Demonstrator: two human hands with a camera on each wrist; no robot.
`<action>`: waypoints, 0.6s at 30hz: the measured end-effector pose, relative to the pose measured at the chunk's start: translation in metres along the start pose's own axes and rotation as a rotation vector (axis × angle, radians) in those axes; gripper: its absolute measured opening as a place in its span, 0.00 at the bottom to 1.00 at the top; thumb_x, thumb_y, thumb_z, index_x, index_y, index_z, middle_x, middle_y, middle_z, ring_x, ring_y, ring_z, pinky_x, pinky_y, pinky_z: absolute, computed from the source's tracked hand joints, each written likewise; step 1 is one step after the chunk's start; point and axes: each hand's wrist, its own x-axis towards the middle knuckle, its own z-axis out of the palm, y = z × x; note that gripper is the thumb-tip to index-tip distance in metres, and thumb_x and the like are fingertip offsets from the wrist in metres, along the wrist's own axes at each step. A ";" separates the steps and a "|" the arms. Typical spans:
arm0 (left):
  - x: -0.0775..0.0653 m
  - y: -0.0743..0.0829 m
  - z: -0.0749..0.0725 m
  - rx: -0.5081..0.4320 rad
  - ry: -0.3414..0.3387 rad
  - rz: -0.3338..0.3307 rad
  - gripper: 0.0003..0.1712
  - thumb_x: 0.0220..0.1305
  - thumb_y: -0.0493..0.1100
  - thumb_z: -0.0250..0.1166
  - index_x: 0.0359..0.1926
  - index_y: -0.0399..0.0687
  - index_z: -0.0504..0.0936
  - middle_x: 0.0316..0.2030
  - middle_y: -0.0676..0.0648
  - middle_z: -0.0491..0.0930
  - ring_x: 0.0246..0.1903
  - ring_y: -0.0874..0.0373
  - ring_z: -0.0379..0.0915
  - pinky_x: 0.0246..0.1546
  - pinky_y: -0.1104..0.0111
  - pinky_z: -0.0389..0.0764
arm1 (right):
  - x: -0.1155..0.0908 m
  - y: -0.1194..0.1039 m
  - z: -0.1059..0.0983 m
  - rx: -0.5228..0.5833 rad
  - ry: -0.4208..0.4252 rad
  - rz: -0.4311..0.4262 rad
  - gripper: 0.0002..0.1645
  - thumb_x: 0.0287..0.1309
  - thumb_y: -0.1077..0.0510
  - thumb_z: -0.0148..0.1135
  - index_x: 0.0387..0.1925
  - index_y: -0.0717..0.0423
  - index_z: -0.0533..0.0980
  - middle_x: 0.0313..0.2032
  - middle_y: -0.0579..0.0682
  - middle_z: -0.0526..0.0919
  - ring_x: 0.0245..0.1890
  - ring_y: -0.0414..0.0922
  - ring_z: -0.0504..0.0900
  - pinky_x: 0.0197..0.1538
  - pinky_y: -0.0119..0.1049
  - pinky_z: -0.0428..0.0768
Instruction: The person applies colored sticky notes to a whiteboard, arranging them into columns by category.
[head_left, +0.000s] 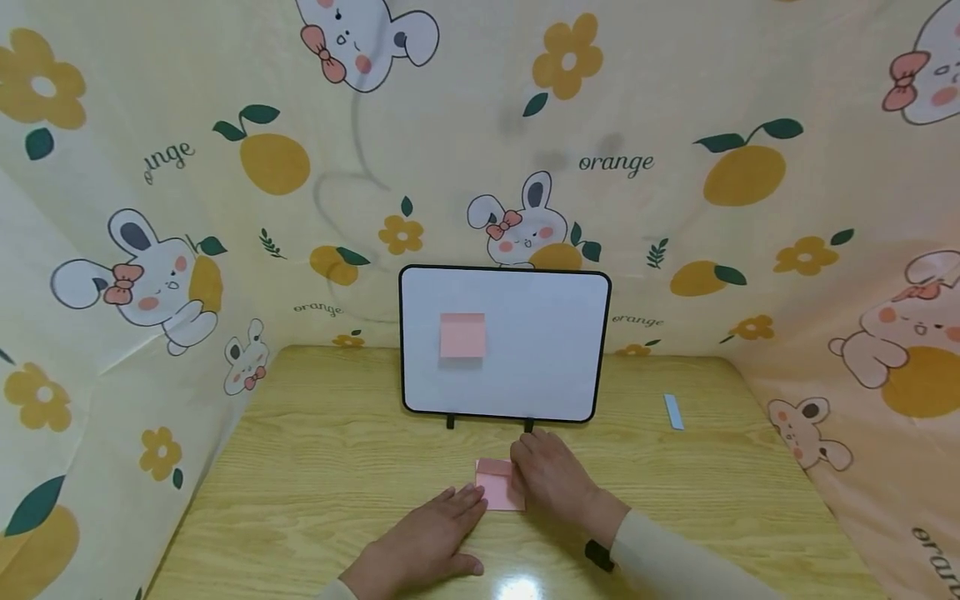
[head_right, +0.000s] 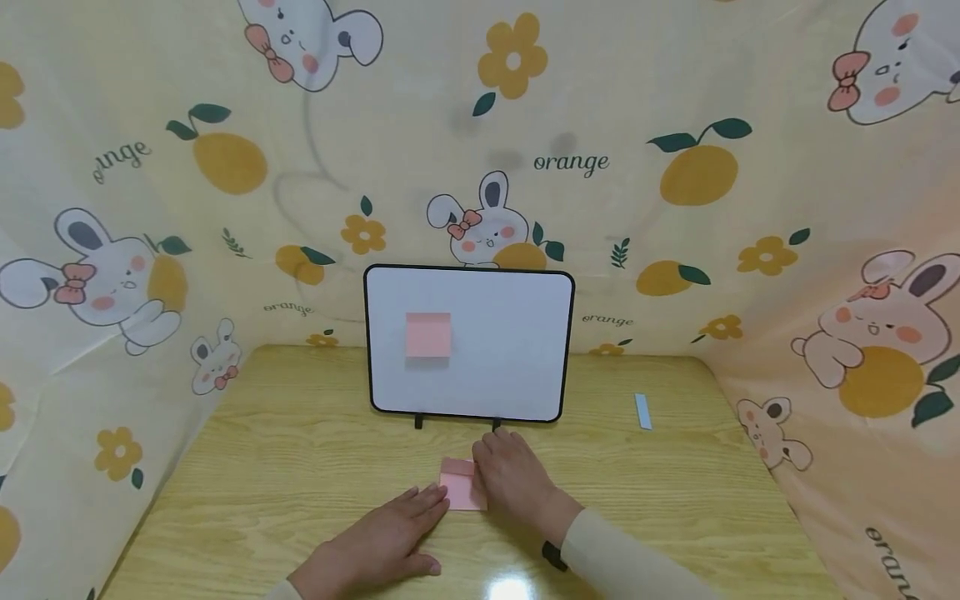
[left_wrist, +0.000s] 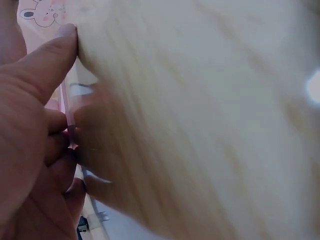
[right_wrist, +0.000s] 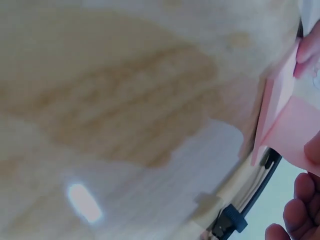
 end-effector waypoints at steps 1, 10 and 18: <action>0.000 0.000 0.000 0.000 -0.001 0.003 0.47 0.75 0.69 0.56 0.79 0.40 0.67 0.79 0.43 0.64 0.80 0.50 0.58 0.79 0.58 0.65 | 0.001 0.002 0.000 -0.001 0.008 0.001 0.11 0.59 0.59 0.70 0.29 0.49 0.73 0.27 0.42 0.73 0.29 0.40 0.64 0.31 0.30 0.68; 0.003 -0.001 -0.009 -0.006 -0.026 0.020 0.47 0.75 0.70 0.56 0.79 0.40 0.66 0.79 0.43 0.63 0.80 0.50 0.58 0.79 0.57 0.66 | 0.015 0.014 0.003 -0.007 0.032 0.057 0.12 0.59 0.61 0.71 0.28 0.51 0.74 0.28 0.44 0.74 0.30 0.42 0.70 0.32 0.33 0.71; 0.002 -0.003 -0.003 -0.034 -0.047 0.036 0.48 0.74 0.71 0.56 0.78 0.39 0.67 0.79 0.41 0.63 0.80 0.49 0.59 0.77 0.56 0.68 | 0.018 0.016 0.008 -0.044 0.058 0.075 0.13 0.57 0.60 0.73 0.28 0.52 0.74 0.27 0.44 0.74 0.28 0.43 0.68 0.29 0.32 0.68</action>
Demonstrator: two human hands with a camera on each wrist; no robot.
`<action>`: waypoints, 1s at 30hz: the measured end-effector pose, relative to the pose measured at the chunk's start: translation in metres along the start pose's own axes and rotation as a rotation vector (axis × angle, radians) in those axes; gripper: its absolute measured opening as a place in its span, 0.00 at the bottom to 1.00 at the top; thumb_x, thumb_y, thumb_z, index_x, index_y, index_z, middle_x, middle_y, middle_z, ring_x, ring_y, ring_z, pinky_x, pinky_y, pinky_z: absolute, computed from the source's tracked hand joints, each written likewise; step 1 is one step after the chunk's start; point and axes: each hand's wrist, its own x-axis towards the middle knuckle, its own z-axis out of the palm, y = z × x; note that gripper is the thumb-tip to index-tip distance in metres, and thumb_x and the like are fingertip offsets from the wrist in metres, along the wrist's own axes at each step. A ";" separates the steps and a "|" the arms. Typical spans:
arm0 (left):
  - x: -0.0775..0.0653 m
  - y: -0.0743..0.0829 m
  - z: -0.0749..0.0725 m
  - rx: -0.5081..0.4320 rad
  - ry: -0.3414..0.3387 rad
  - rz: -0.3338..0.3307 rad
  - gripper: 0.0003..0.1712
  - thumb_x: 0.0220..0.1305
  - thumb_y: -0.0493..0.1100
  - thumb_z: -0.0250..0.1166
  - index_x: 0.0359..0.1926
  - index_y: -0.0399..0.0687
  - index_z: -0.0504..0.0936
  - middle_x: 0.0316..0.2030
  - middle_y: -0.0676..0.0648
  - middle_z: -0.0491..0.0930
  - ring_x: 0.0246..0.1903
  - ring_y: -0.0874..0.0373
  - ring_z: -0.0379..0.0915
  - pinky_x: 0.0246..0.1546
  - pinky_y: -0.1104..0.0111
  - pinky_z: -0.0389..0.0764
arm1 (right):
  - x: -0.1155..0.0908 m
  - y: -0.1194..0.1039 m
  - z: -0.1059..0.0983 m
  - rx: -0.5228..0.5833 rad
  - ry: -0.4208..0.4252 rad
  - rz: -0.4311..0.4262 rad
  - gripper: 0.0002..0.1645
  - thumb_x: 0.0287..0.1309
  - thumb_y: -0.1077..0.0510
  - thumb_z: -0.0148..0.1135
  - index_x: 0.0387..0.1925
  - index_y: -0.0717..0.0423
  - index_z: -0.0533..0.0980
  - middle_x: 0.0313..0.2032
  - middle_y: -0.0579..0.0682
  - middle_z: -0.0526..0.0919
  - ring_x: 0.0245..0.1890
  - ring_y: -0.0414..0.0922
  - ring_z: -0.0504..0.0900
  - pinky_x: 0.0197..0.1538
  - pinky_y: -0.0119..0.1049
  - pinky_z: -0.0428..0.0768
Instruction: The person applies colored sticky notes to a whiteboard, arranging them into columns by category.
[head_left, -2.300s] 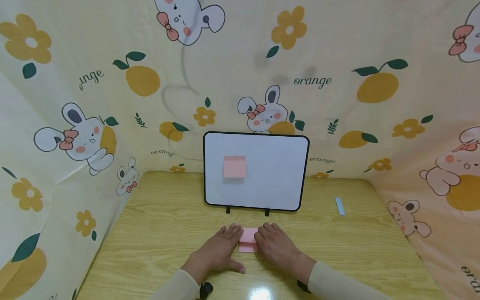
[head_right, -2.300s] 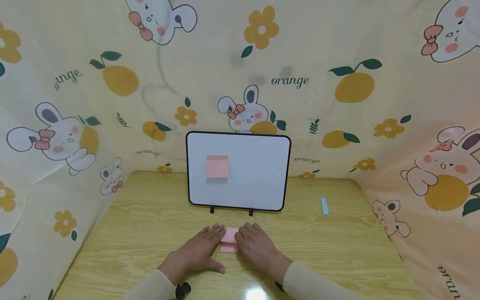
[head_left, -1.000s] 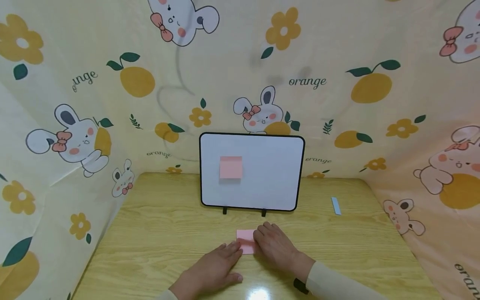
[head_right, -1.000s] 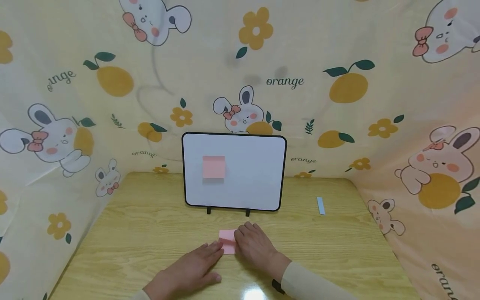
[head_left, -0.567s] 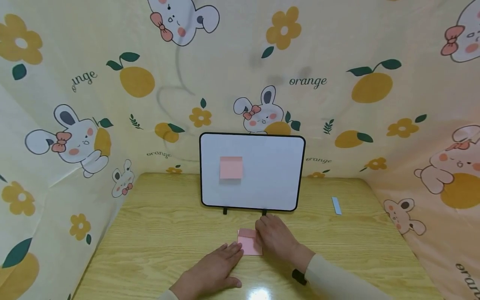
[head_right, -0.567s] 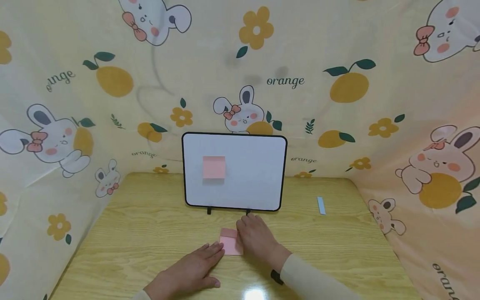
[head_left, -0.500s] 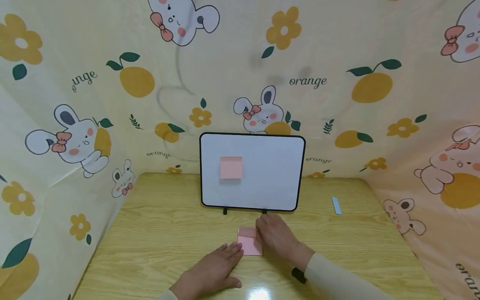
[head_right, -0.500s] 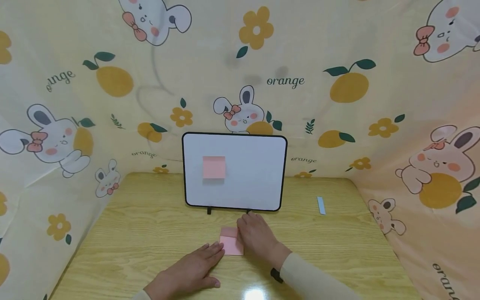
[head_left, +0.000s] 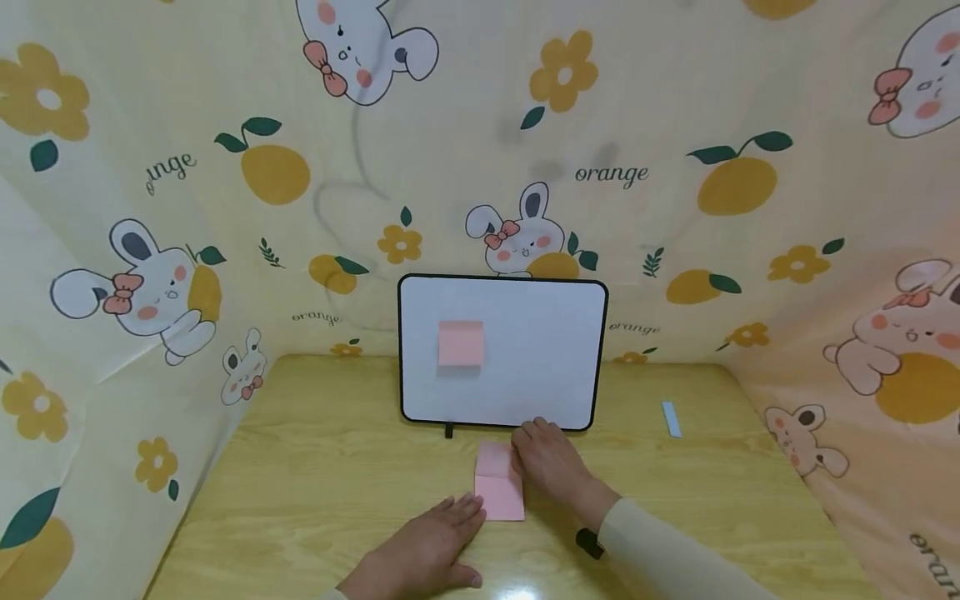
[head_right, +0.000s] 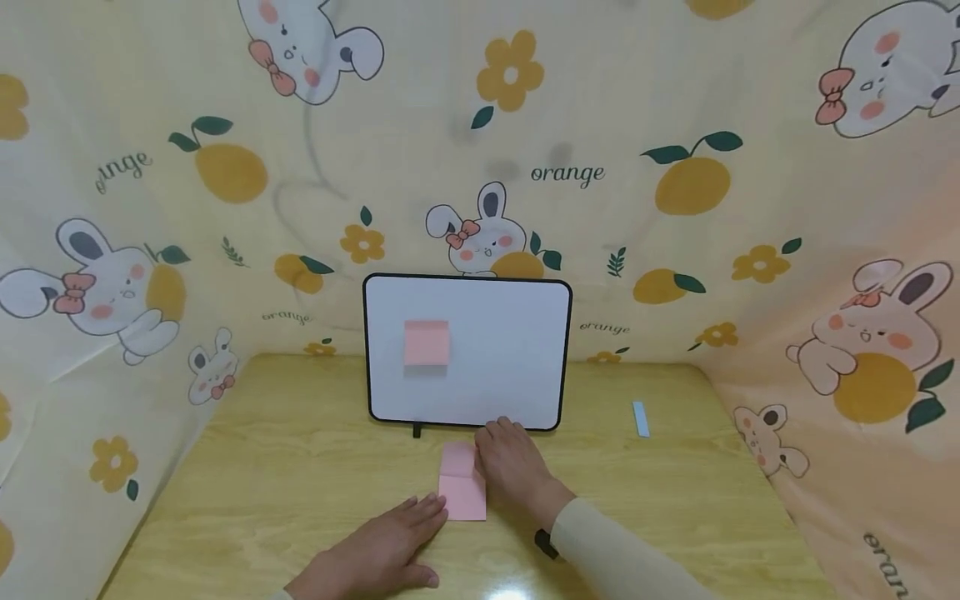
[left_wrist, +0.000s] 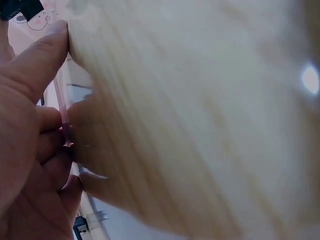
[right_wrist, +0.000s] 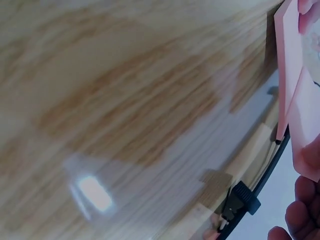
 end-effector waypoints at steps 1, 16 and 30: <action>-0.001 0.000 0.001 0.001 0.001 0.004 0.48 0.74 0.71 0.56 0.78 0.39 0.68 0.79 0.41 0.63 0.79 0.49 0.59 0.77 0.56 0.68 | 0.000 0.000 0.001 -0.011 0.004 -0.003 0.13 0.57 0.59 0.74 0.28 0.53 0.74 0.27 0.45 0.74 0.28 0.43 0.68 0.29 0.32 0.68; 0.000 -0.003 0.002 -0.014 -0.009 0.014 0.49 0.74 0.71 0.54 0.79 0.41 0.67 0.79 0.42 0.63 0.80 0.50 0.59 0.78 0.57 0.68 | 0.008 0.016 -0.016 0.027 0.046 0.079 0.13 0.59 0.63 0.75 0.29 0.54 0.75 0.25 0.45 0.72 0.28 0.44 0.69 0.31 0.34 0.71; 0.001 0.000 -0.001 -0.099 -0.038 -0.029 0.47 0.72 0.68 0.60 0.79 0.43 0.66 0.80 0.44 0.63 0.80 0.51 0.58 0.78 0.58 0.67 | 0.014 0.026 -0.032 0.052 0.227 0.042 0.11 0.60 0.64 0.75 0.34 0.53 0.77 0.32 0.47 0.81 0.34 0.47 0.78 0.35 0.38 0.77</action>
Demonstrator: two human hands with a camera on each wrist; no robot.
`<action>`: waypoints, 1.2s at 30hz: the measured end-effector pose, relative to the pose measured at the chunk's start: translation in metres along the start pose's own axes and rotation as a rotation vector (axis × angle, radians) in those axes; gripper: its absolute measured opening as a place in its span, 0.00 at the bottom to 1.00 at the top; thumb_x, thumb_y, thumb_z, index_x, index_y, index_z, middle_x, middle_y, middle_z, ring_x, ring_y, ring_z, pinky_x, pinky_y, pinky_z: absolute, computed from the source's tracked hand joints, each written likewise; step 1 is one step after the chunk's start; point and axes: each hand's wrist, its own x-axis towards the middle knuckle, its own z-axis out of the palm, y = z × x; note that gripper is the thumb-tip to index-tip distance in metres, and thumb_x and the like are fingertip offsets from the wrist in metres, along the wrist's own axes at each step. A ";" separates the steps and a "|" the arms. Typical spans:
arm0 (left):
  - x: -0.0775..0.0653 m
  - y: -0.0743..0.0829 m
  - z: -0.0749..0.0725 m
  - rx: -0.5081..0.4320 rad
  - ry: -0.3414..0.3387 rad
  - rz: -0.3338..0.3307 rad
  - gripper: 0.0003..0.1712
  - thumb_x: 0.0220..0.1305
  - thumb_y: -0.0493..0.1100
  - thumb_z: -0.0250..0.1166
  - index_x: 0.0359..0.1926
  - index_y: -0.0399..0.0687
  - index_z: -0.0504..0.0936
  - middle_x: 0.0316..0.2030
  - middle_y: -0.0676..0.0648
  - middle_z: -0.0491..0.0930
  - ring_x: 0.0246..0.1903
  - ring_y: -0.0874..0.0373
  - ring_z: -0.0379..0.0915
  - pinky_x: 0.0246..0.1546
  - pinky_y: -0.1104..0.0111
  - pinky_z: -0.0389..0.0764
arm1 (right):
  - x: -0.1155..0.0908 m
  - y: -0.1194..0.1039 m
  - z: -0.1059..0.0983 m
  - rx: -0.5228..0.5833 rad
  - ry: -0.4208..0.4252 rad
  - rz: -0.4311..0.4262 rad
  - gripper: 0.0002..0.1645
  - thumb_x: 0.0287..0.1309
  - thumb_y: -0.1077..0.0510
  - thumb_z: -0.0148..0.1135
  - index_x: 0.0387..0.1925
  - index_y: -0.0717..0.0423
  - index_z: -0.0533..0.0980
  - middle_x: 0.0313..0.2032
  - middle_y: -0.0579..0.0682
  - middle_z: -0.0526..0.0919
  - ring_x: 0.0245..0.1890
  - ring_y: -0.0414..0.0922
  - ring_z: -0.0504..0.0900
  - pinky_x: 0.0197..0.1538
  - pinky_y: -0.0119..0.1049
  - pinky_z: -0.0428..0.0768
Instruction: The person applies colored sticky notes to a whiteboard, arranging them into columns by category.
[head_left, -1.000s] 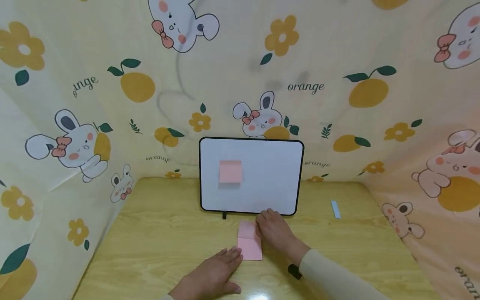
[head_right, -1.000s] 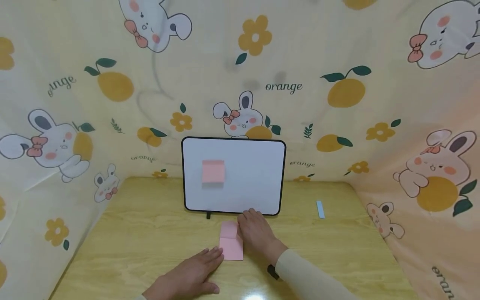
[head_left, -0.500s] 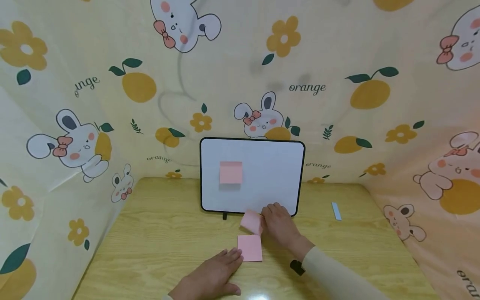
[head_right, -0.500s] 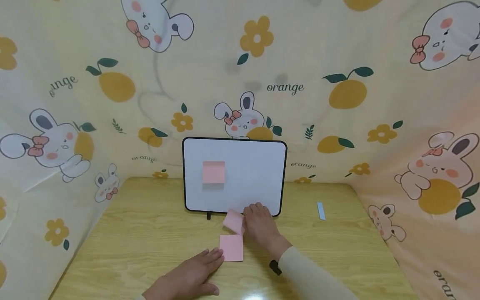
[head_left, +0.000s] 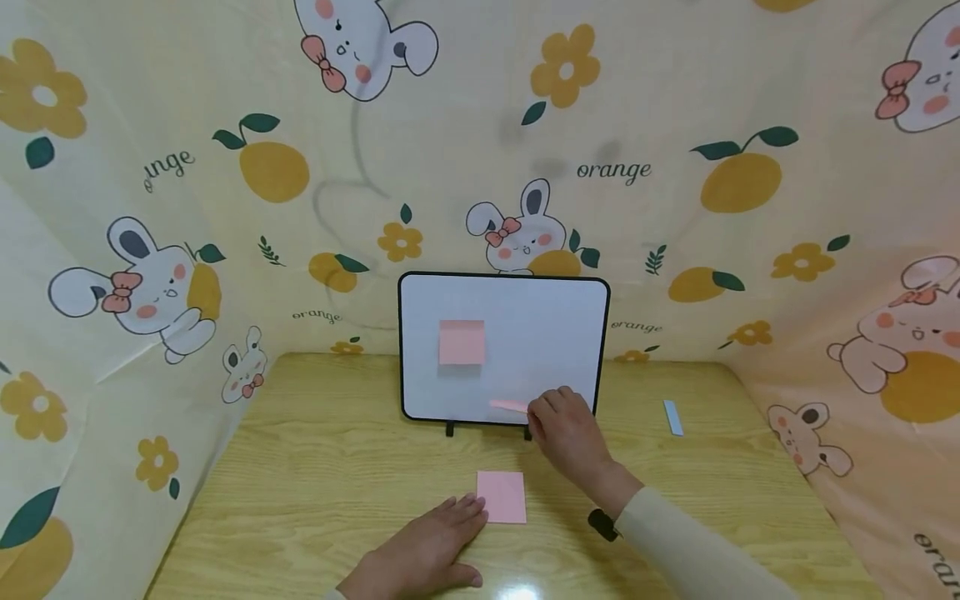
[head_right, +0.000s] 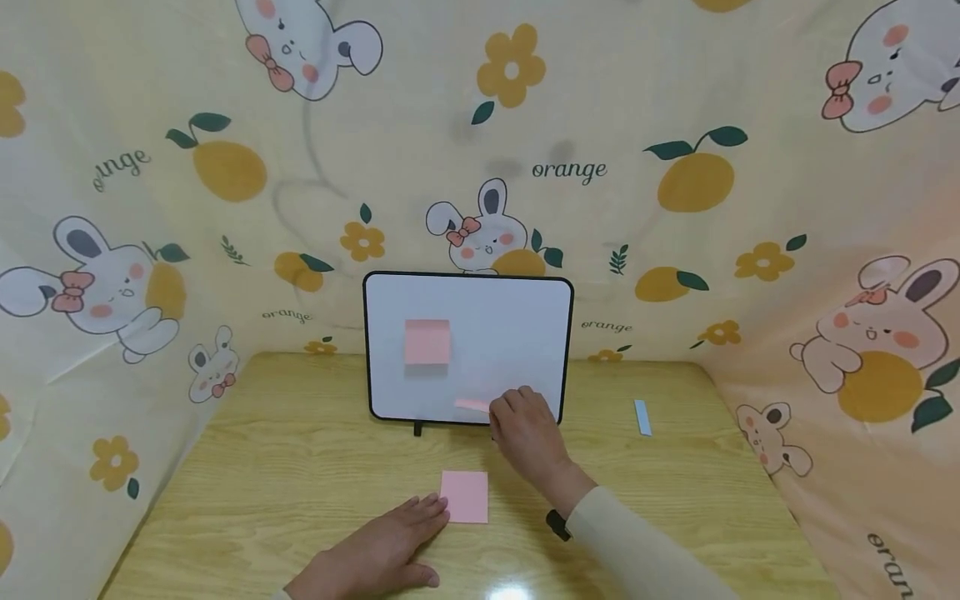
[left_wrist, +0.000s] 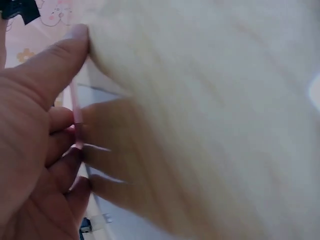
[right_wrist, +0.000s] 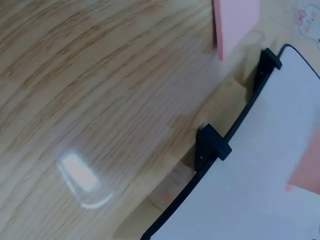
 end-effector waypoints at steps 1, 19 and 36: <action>0.000 0.001 -0.001 -0.003 0.007 -0.005 0.47 0.72 0.68 0.62 0.79 0.44 0.67 0.79 0.44 0.64 0.79 0.50 0.59 0.78 0.58 0.68 | 0.002 -0.002 0.000 -0.003 0.007 -0.007 0.10 0.61 0.64 0.74 0.34 0.54 0.77 0.33 0.48 0.81 0.35 0.48 0.78 0.36 0.39 0.78; 0.005 0.011 -0.008 0.021 0.037 -0.076 0.39 0.70 0.66 0.66 0.72 0.48 0.77 0.76 0.47 0.69 0.76 0.53 0.65 0.73 0.63 0.74 | 0.031 -0.027 0.037 -0.119 0.143 -0.167 0.19 0.82 0.61 0.43 0.29 0.56 0.70 0.33 0.50 0.78 0.35 0.49 0.78 0.36 0.38 0.77; 0.004 0.005 -0.002 -0.052 0.046 -0.079 0.39 0.70 0.65 0.67 0.74 0.50 0.74 0.77 0.48 0.69 0.77 0.53 0.64 0.74 0.62 0.73 | 0.048 -0.035 0.061 -0.137 0.187 -0.190 0.19 0.79 0.64 0.45 0.26 0.55 0.69 0.31 0.50 0.77 0.33 0.49 0.78 0.35 0.38 0.79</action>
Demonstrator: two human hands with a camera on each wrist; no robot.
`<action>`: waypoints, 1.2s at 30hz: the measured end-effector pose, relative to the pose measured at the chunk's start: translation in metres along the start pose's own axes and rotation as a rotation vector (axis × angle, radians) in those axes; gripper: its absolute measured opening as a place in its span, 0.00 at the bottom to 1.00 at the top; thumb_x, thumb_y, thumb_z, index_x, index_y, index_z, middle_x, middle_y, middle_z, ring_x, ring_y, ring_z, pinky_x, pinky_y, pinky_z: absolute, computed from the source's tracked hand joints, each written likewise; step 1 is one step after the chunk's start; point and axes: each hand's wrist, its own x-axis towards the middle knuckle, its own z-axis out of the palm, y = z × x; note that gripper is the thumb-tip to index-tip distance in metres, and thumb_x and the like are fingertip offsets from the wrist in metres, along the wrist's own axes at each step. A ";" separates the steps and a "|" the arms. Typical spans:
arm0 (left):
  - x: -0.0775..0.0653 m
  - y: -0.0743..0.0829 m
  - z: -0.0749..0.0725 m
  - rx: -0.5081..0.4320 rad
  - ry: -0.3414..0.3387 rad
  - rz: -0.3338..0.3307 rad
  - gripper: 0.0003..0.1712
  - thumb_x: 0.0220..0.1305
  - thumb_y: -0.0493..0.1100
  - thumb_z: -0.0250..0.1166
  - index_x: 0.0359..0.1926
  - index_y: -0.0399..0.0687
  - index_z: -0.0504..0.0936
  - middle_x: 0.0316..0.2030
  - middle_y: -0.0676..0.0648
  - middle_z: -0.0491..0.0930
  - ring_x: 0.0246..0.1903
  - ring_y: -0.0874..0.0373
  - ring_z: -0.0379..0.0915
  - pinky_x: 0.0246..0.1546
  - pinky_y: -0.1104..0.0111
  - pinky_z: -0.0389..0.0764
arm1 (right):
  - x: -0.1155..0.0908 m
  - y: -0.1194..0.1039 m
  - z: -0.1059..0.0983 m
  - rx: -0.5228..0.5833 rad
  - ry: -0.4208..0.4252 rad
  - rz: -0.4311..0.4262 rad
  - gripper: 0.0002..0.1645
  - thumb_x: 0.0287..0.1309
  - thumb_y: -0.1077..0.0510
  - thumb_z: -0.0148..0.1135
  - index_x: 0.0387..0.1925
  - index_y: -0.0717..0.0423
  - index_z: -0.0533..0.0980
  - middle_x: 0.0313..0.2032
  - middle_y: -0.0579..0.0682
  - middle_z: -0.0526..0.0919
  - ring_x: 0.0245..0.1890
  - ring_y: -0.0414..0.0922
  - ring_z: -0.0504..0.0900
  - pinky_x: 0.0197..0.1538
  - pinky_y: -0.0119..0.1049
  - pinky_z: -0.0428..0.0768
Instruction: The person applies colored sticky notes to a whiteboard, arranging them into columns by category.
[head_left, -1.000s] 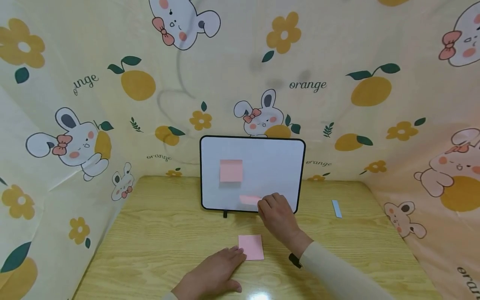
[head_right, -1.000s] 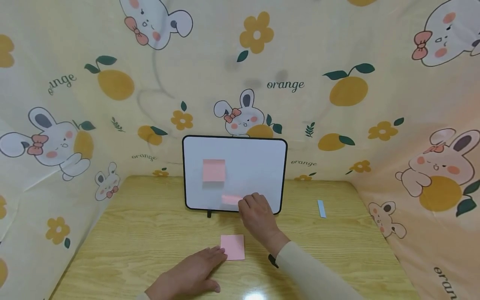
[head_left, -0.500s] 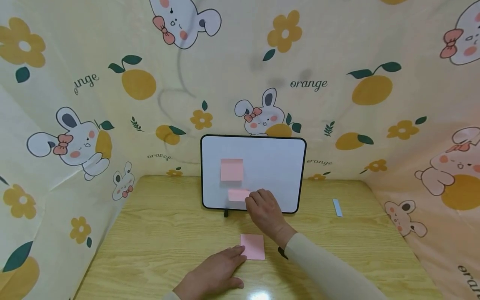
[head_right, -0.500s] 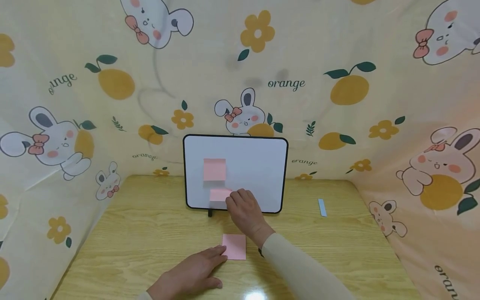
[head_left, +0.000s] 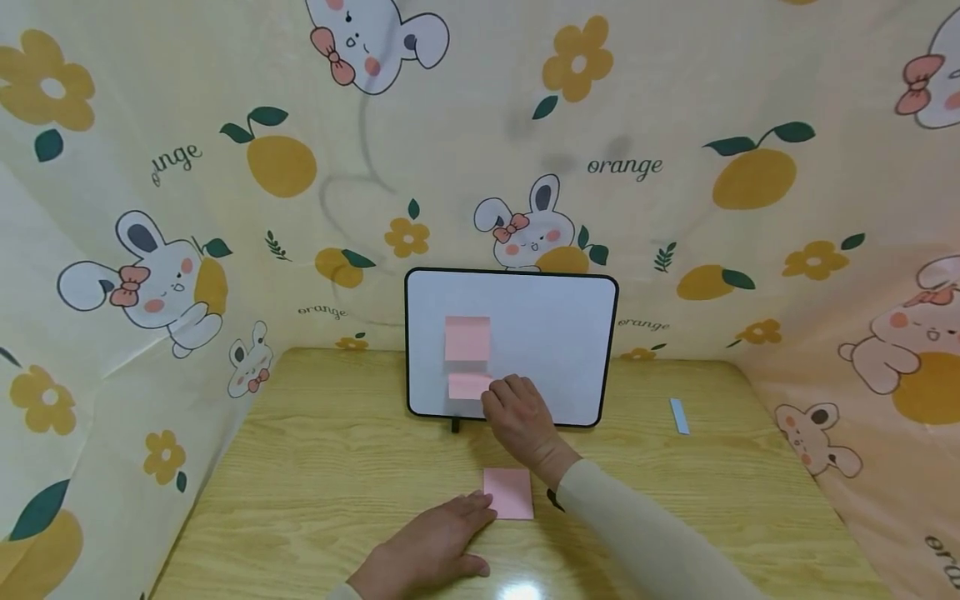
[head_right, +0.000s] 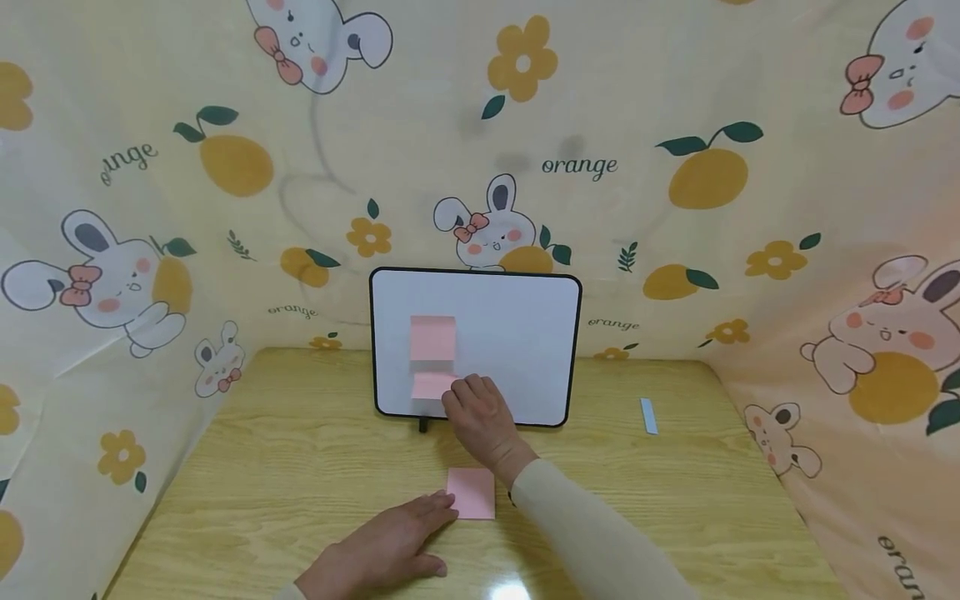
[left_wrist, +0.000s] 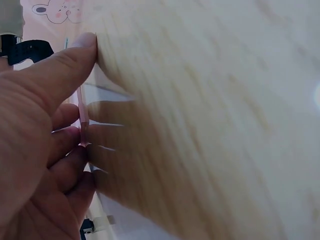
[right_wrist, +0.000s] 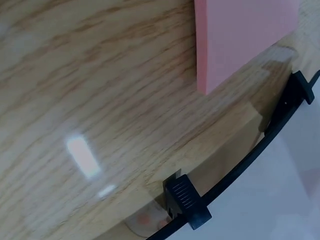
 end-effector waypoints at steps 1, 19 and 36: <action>0.000 0.000 0.000 -0.008 -0.001 -0.003 0.39 0.70 0.64 0.67 0.74 0.50 0.75 0.77 0.49 0.69 0.77 0.53 0.64 0.74 0.61 0.73 | 0.000 -0.001 0.001 0.000 0.002 0.002 0.19 0.79 0.64 0.45 0.26 0.55 0.69 0.31 0.50 0.77 0.33 0.49 0.78 0.35 0.38 0.79; -0.002 -0.003 0.006 -0.081 -0.003 -0.010 0.40 0.70 0.65 0.67 0.75 0.52 0.74 0.78 0.50 0.68 0.78 0.52 0.63 0.74 0.59 0.72 | 0.006 -0.003 0.016 -0.008 0.047 0.002 0.18 0.76 0.65 0.48 0.26 0.54 0.69 0.30 0.50 0.77 0.31 0.49 0.78 0.33 0.37 0.78; -0.001 -0.005 0.006 -0.104 -0.013 -0.020 0.39 0.71 0.63 0.67 0.76 0.52 0.73 0.78 0.51 0.67 0.78 0.53 0.61 0.76 0.59 0.70 | 0.004 -0.004 0.024 -0.017 -0.041 0.000 0.20 0.81 0.62 0.41 0.28 0.54 0.70 0.32 0.49 0.77 0.33 0.48 0.77 0.36 0.37 0.80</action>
